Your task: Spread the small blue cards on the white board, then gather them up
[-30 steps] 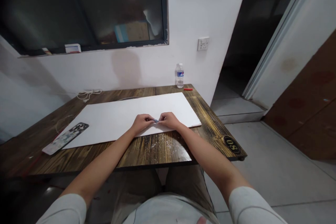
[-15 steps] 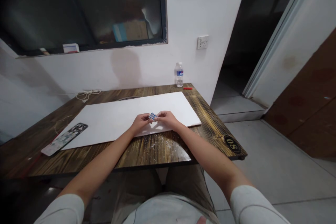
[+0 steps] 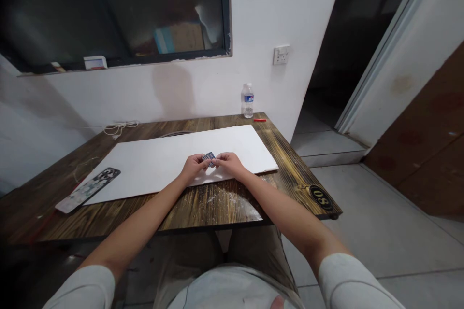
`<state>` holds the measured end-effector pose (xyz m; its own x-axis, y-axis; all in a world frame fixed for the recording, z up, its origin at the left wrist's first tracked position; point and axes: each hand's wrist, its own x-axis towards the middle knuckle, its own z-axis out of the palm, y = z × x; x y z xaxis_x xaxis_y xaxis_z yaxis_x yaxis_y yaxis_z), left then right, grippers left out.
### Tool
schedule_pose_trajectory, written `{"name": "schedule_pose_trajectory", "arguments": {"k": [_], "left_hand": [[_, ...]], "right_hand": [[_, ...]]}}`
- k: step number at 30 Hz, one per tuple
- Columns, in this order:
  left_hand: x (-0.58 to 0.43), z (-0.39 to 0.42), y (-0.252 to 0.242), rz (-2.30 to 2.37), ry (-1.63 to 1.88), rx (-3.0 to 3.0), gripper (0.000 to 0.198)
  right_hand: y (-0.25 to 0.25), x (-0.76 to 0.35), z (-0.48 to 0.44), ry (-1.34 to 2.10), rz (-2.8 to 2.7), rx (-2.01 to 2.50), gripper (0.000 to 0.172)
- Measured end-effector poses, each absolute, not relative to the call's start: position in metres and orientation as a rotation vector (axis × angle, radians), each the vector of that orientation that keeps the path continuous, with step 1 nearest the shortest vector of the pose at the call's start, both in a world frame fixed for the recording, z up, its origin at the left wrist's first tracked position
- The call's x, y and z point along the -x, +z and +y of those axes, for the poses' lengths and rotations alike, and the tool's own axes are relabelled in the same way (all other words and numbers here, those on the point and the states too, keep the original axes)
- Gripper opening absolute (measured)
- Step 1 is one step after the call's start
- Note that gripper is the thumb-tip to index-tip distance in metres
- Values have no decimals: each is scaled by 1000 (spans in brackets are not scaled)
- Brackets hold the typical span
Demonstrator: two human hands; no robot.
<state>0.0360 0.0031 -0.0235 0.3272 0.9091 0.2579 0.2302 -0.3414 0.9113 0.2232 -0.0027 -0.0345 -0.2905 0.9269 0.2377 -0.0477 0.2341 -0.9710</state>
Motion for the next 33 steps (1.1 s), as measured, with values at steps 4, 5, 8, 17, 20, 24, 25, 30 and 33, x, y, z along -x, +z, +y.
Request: {"name": "schedule_pose_trajectory", "arguments": {"k": [4, 5, 8, 17, 20, 24, 25, 30, 33], "left_hand": [[-38, 4, -26, 1096, 1072, -1752, 41], [-38, 5, -27, 1117, 1081, -1743, 42], [-39, 6, -29, 1159, 1084, -1717, 43], [-40, 1, -24, 1040, 1073, -1640, 39], [-41, 0, -23, 1038, 1069, -1622, 39], [-41, -1, -24, 1043, 1075, -1602, 37], [-41, -1, -24, 1049, 1082, -1595, 36], [-42, 1, -26, 1080, 1108, -1555, 35], [-42, 3, -29, 1097, 1107, -1532, 35]], "right_hand": [[-37, -221, -2, 1202, -1498, 893, 38], [-38, -221, -1, 1192, -1490, 902, 38], [-39, -220, -1, 1179, -1473, 921, 38], [-40, -222, 3, 1211, -1391, 902, 40], [-41, -221, 3, 1225, -1377, 895, 41], [-43, -221, 4, 1225, -1379, 893, 41], [-43, -221, 4, 1219, -1377, 894, 40], [-46, -223, 9, 1115, -1381, 905, 39], [-47, -224, 9, 967, -1427, 973, 34]]}}
